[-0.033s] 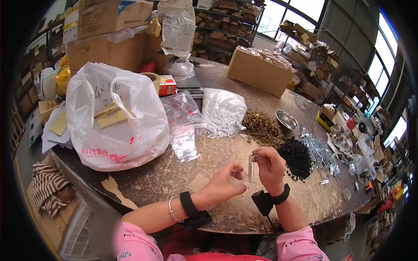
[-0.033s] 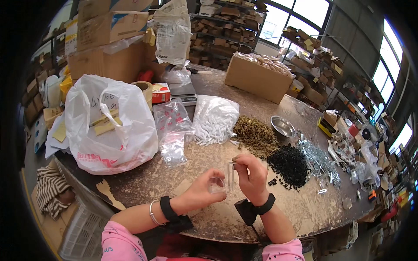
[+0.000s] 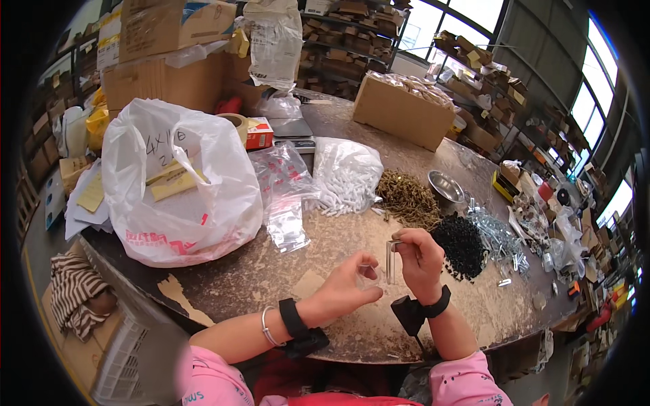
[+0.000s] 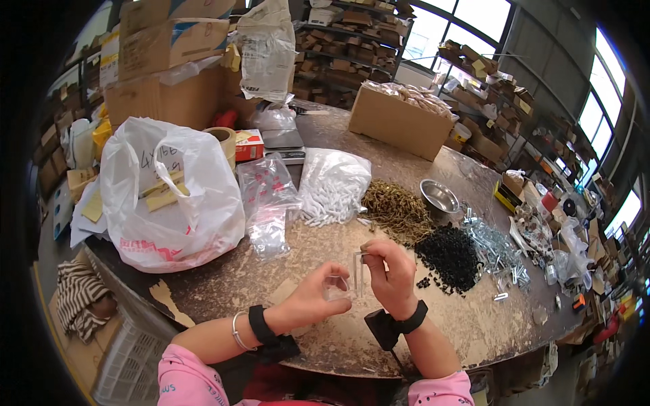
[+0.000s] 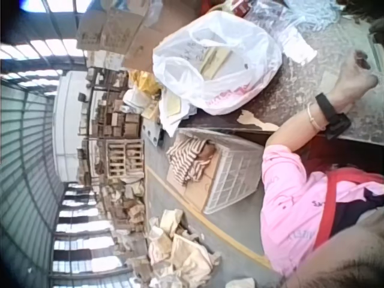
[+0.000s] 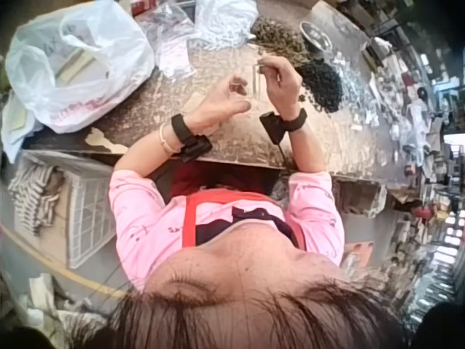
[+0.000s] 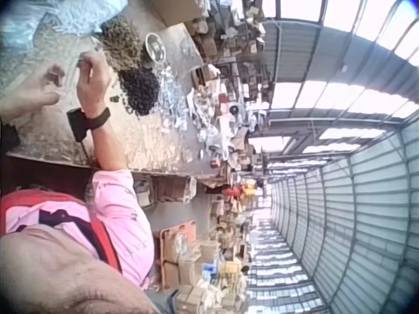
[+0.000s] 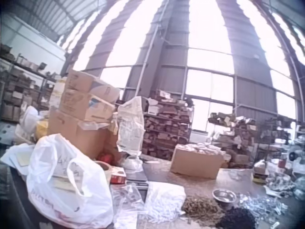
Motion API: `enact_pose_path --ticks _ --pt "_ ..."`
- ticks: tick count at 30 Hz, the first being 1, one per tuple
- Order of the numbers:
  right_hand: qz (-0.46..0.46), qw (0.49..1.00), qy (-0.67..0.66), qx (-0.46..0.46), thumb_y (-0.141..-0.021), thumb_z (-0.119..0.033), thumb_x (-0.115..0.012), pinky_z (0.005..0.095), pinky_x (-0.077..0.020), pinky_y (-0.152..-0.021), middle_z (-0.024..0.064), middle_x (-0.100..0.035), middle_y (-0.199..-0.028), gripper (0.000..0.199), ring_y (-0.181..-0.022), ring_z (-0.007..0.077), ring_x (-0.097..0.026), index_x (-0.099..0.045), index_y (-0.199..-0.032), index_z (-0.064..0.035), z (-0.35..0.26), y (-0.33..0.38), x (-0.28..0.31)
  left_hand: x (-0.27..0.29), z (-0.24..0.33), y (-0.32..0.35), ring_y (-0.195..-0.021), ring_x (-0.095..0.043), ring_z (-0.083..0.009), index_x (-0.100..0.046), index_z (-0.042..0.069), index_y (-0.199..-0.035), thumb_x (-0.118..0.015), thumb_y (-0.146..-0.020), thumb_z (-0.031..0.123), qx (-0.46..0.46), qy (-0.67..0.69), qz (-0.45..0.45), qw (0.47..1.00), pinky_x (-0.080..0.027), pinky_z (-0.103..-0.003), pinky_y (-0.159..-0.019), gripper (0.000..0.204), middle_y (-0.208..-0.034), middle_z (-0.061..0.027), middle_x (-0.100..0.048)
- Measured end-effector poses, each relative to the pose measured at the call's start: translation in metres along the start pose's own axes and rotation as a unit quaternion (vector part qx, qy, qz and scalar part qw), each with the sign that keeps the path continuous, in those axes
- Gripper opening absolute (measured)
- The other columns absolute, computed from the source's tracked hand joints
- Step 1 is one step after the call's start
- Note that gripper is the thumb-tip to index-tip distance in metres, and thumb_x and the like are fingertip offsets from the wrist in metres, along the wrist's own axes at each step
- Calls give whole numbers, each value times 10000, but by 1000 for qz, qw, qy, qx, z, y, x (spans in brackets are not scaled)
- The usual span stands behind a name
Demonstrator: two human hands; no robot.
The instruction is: Sorting small black and silver hardware components on a workbench and placing them into individual small plastic bags.
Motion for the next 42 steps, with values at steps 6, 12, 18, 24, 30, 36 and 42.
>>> enact_pose_path --ticks 6,12,18,24,30,36,42 --pt "0 1000 -2 -13 -836 46 -570 233 -477 -637 79 -592 -842 91 -703 112 -574 -513 -892 2 6 2 2 -1 -6 -1 -912 -504 -148 -465 22 -1088 -683 -695 128 7 20 -7 1000 -437 -288 -780 462 -959 -70 -518" --pt "10 998 54 -6 -816 -15 -626 243 -438 -590 65 -561 -749 111 -635 128 -527 -515 -828 -13 2 -1 5 -1 -7 -1 -916 -509 -135 -460 26 -1093 -684 -715 112 14 26 -1 1000 -438 -283 -793 447 -956 -61 -529" --pt "0 992 127 14 -762 -2 -653 305 -432 -529 107 -555 -727 147 -588 233 -541 -514 -804 -23 -8 0 7 5 0 -3 -905 -533 -109 -447 40 -1084 -670 -774 49 42 161 21 986 -462 -262 -804 382 -985 -49 -551" --pt "-33 992 122 26 -745 44 -633 322 -455 -532 127 -573 -748 150 -606 269 -573 -525 -832 -14 -12 4 -5 9 -8 -4 -894 -566 -121 -441 28 -1075 -654 -781 27 59 116 40 991 -480 -246 -770 363 -966 -76 -570" --pt "-28 996 72 -33 -758 84 -600 307 -469 -555 123 -580 -722 137 -617 237 -591 -545 -848 -3 -6 11 -1 13 -5 -7 -773 -602 -130 -458 3 -1028 -634 -769 17 63 102 63 991 -494 -244 -694 314 -860 -77 -590" --pt "-42 994 99 -4 -735 50 -632 329 -441 -516 130 -551 -692 132 -577 278 -555 -557 -828 -6 -14 10 4 19 0 -6 -686 -599 -113 -481 -8 -986 -628 -767 44 29 -12 88 996 -488 -234 -611 269 -794 -68 -593" --pt "-54 978 199 33 -712 8 -655 352 -424 -486 105 -528 -659 208 -562 276 -543 -551 -885 -38 -31 9 1 24 9 -5 -681 -592 -104 -515 4 -959 -646 -749 77 5 -115 131 985 -475 -240 -604 258 -752 -52 -594"
Point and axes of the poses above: each hand's wrist, its own y-axis away from the middle knuckle, its own x-axis out of the back of the hand, z = x × y, the point moved 5 cm from there along -y, towards the middle knuckle
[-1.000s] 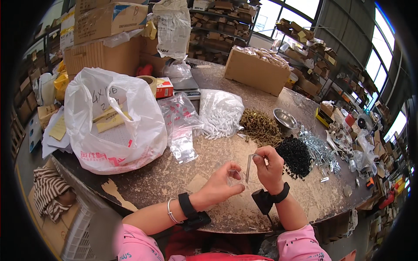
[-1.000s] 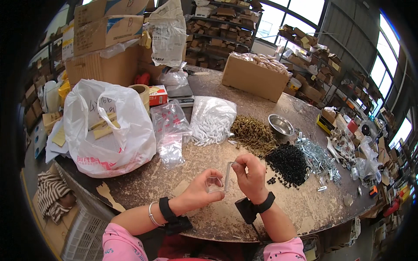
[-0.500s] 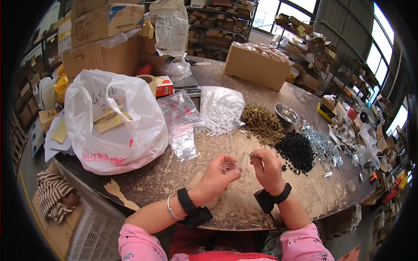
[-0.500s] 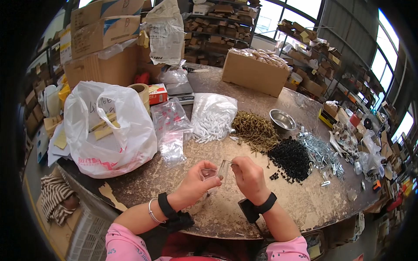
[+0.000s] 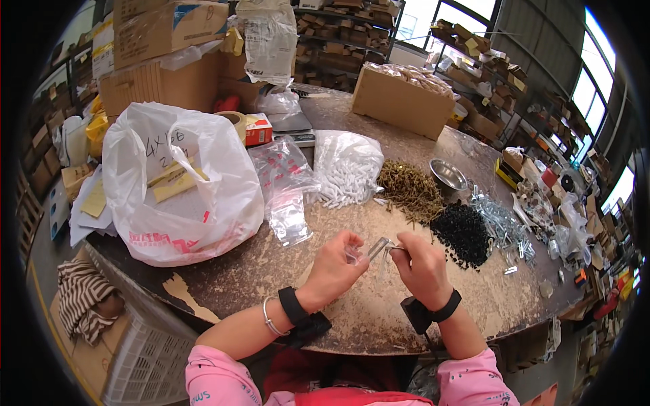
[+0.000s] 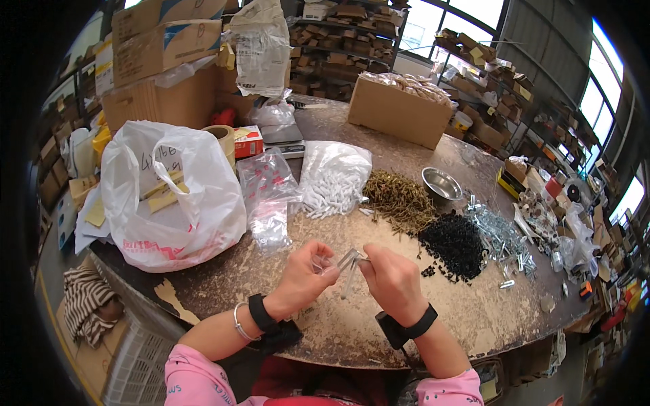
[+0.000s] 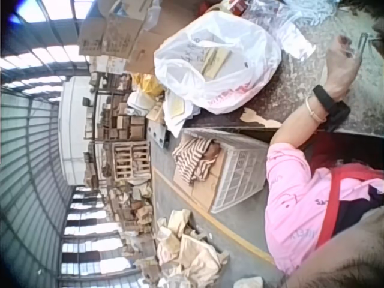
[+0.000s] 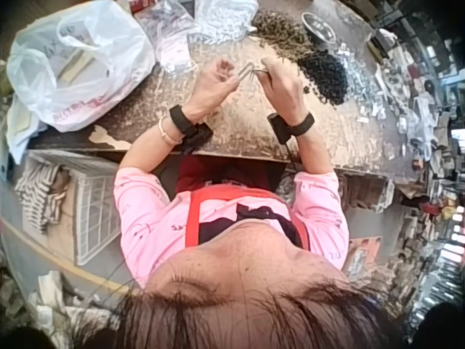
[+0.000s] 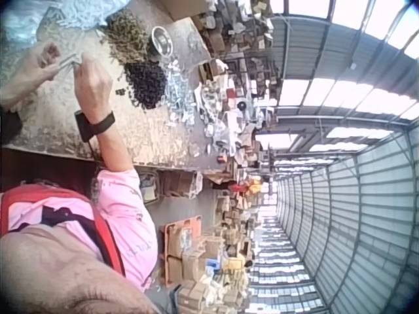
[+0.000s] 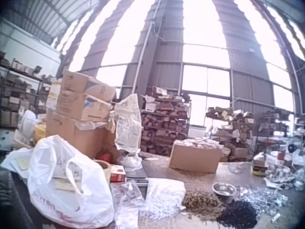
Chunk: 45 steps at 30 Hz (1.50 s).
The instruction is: Sorting small black and silver hardware components on a workbench and placing them into individual small plastic bags.
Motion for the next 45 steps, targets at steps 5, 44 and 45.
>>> enact_pose_path --ticks 5,44,45 --pt "-43 995 93 -7 -742 -45 -635 347 -429 -480 85 -502 -643 147 -549 256 -540 -546 -858 -63 -5 -10 -1 -2 4 2 -725 -601 -134 -517 4 -979 -651 -749 92 -45 -54 6 997 -485 -265 -640 280 -782 -78 -614" --pt "-272 947 -164 -57 -758 65 -577 302 -450 -642 123 -555 -932 130 -864 221 -556 -549 -853 -19 13 -22 -9 -33 1 4 -769 -492 -61 -414 23 -1265 -581 -875 238 -9 293 -275 916 -435 -224 -668 476 -985 -12 -539" --pt "-270 941 -184 -82 -757 52 -582 302 -447 -637 119 -564 -879 130 -816 215 -561 -543 -860 -17 15 -20 -9 -34 -1 5 -745 -485 -54 -449 23 -1244 -555 -894 273 10 279 -282 918 -426 -216 -644 443 -953 -5 -545"
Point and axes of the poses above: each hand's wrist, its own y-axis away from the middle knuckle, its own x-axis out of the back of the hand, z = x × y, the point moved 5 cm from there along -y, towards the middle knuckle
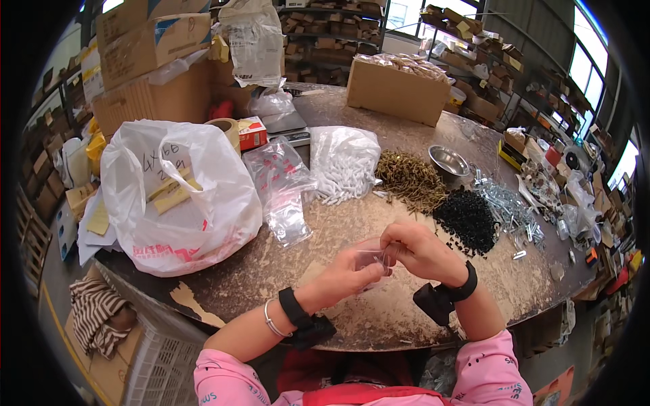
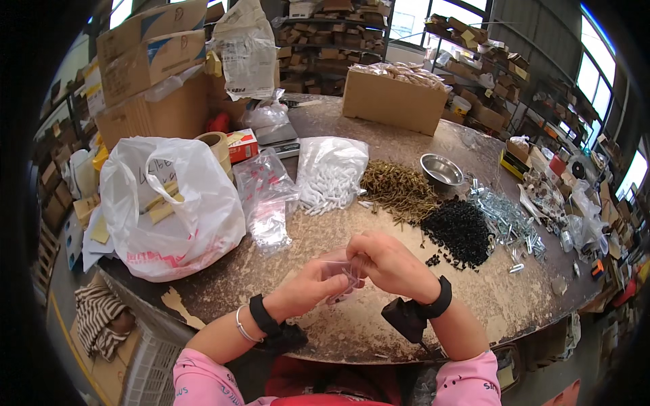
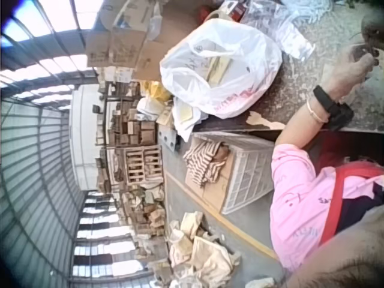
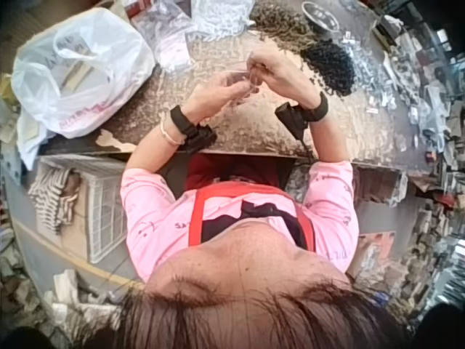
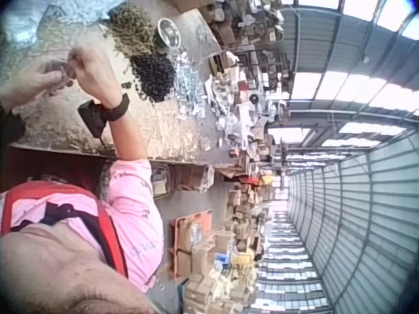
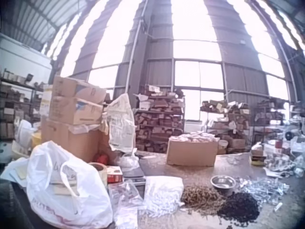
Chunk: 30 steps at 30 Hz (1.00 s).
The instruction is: Sorting small black and silver hardware components on a workbench and placing them into individual small plastic bags.
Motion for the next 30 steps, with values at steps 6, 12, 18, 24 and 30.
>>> enact_pose_path --ticks 6,12,18,24,30 --pt "63 991 -106 -49 -787 -7 -594 275 -431 -586 70 -548 -658 102 -618 144 -525 -521 -857 5 6 3 2 10 -8 3 -638 -436 -32 -583 24 -1134 -431 -959 350 33 -33 72 996 -369 -191 -568 400 -793 30 -546" --pt "7 987 -140 -74 -809 -47 -614 237 -445 -574 23 -579 -737 111 -675 83 -551 -552 -879 12 29 -3 -11 18 -17 1 -625 -429 -27 -586 13 -1107 -427 -966 327 73 -55 85 992 -363 -190 -559 379 -771 39 -540" --pt "22 995 -88 -37 -819 -22 -571 234 -442 -568 25 -569 -666 50 -621 87 -541 -567 -836 25 34 -8 -23 22 -27 1 -650 -484 -34 -596 13 -1008 -438 -962 323 102 -13 54 993 -399 -193 -572 352 -797 15 -575" --pt "15 975 -186 -121 -799 -36 -574 270 -443 -569 75 -568 -681 68 -626 126 -547 -551 -784 26 30 -10 -23 21 -32 1 -664 -514 -43 -589 20 -949 -459 -955 312 139 28 82 987 -419 -198 -577 319 -806 10 -587" --pt "83 996 -21 24 -774 -38 -580 309 -437 -570 105 -550 -664 62 -609 176 -539 -560 -802 14 20 -13 -31 14 -32 0 -587 -454 -32 -604 11 -936 -451 -965 257 138 -28 87 986 -372 -197 -501 291 -713 30 -544"
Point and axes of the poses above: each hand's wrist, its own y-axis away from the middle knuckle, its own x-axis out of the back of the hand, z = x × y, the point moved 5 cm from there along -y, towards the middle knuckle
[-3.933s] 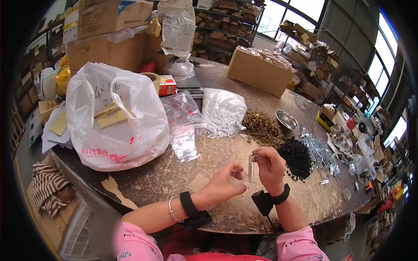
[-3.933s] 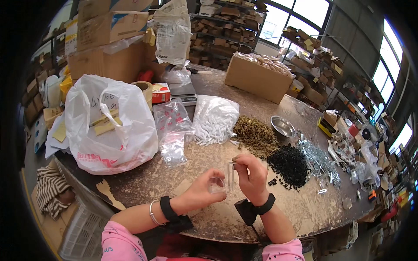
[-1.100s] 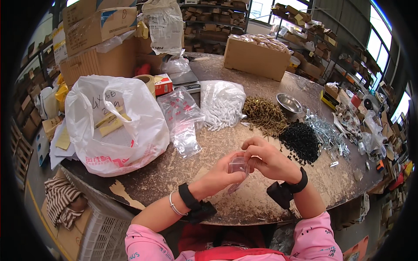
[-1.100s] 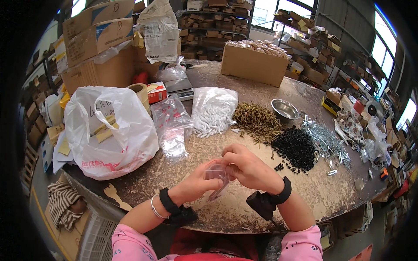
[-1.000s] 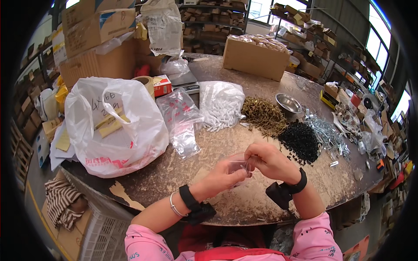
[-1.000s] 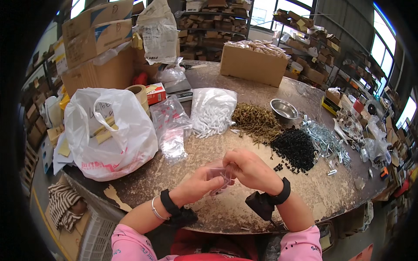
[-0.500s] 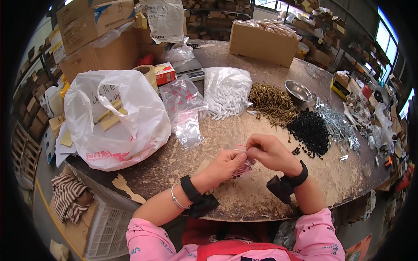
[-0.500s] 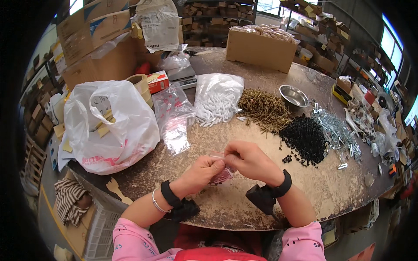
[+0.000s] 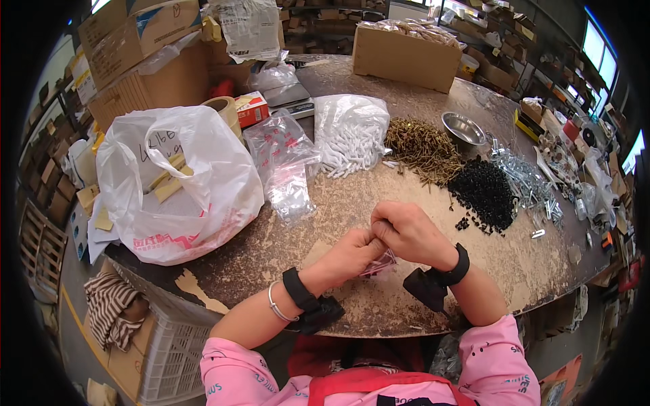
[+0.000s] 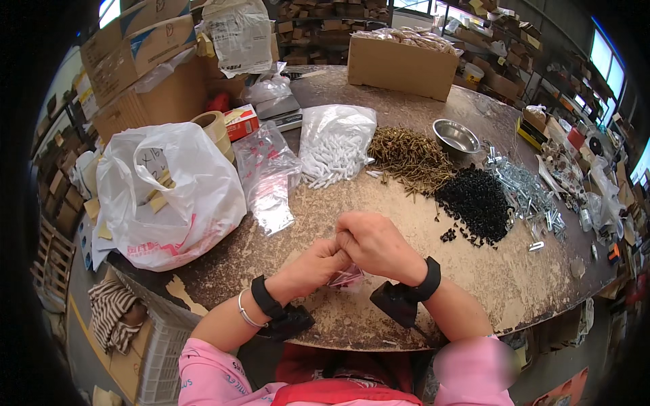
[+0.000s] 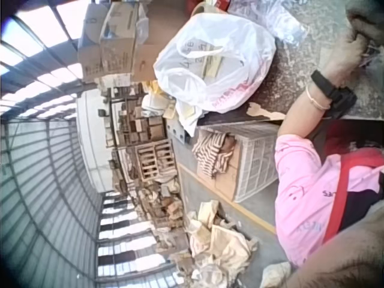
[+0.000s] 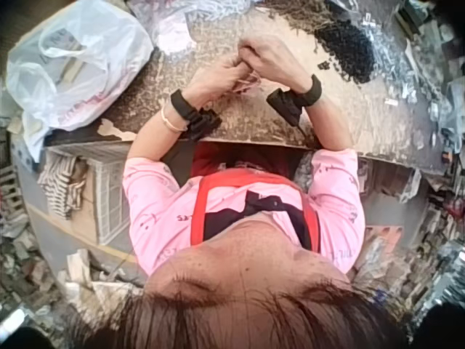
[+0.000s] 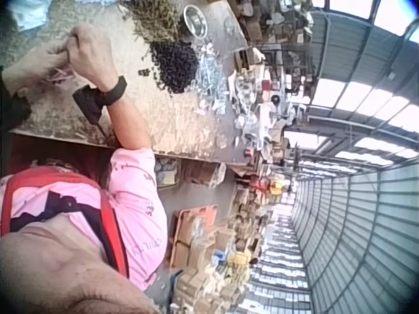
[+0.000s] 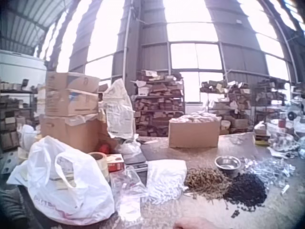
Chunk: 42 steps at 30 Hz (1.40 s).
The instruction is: Sorting small black and silver hardware components on a workbench and placing them into individual small plastic bags.
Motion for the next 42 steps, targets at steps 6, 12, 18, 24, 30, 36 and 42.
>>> enact_pose_path --ticks 6,12,18,24,30,36,42 --pt "-61 986 -102 -120 -819 -82 -550 326 -450 -559 142 -577 -647 98 -586 222 -578 -563 -790 11 12 6 10 3 5 3 -614 -510 -57 -595 16 -967 -468 -957 248 27 62 -10 998 -412 -209 -529 264 -741 11 -569" --pt "-47 990 -69 -113 -802 -93 -581 325 -445 -571 139 -581 -648 112 -605 217 -578 -578 -793 19 19 7 7 14 10 2 -838 -599 -112 -537 60 -1034 -517 -929 227 -1 109 96 989 -523 -290 -696 199 -919 -27 -620" --pt "-69 986 -87 -127 -809 -70 -586 254 -409 -560 38 -536 -628 95 -610 90 -482 -575 -788 23 21 6 8 24 18 7 -876 -602 -114 -502 98 -877 -533 -917 183 -30 90 143 985 -536 -323 -718 99 -950 -24 -629" --pt "-43 992 -69 -98 -786 -113 -600 336 -445 -574 148 -574 -658 130 -608 250 -569 -572 -798 13 9 12 13 18 24 10 -813 -617 -116 -527 65 -859 -550 -908 179 -84 42 114 989 -535 -290 -688 126 -931 -52 -638" --pt "3 998 -17 -59 -783 -66 -581 333 -427 -564 146 -531 -642 81 -595 286 -530 -538 -755 -3 -18 49 25 -3 28 17 -727 -601 -99 -573 8 -887 -564 -895 176 -70 -88 35 993 -500 -245 -660 168 -805 -56 -622" --pt "17 967 -134 -218 -759 -59 -601 282 -395 -554 42 -520 -643 61 -593 142 -483 -558 -758 -17 -36 197 128 67 71 20 -824 -608 -322 -600 -10 -931 -600 -817 241 -192 -604 158 757 -467 -390 -718 276 -883 -189 -630" --pt "75 876 -67 -471 -765 -89 -599 279 -428 -592 70 -551 -649 110 -621 140 -511 -563 -800 8 -7 363 137 67 46 68 -1013 -532 -396 -502 -28 -1161 -651 -722 200 26 -776 25 630 -447 -425 -829 516 -1206 -241 -503"
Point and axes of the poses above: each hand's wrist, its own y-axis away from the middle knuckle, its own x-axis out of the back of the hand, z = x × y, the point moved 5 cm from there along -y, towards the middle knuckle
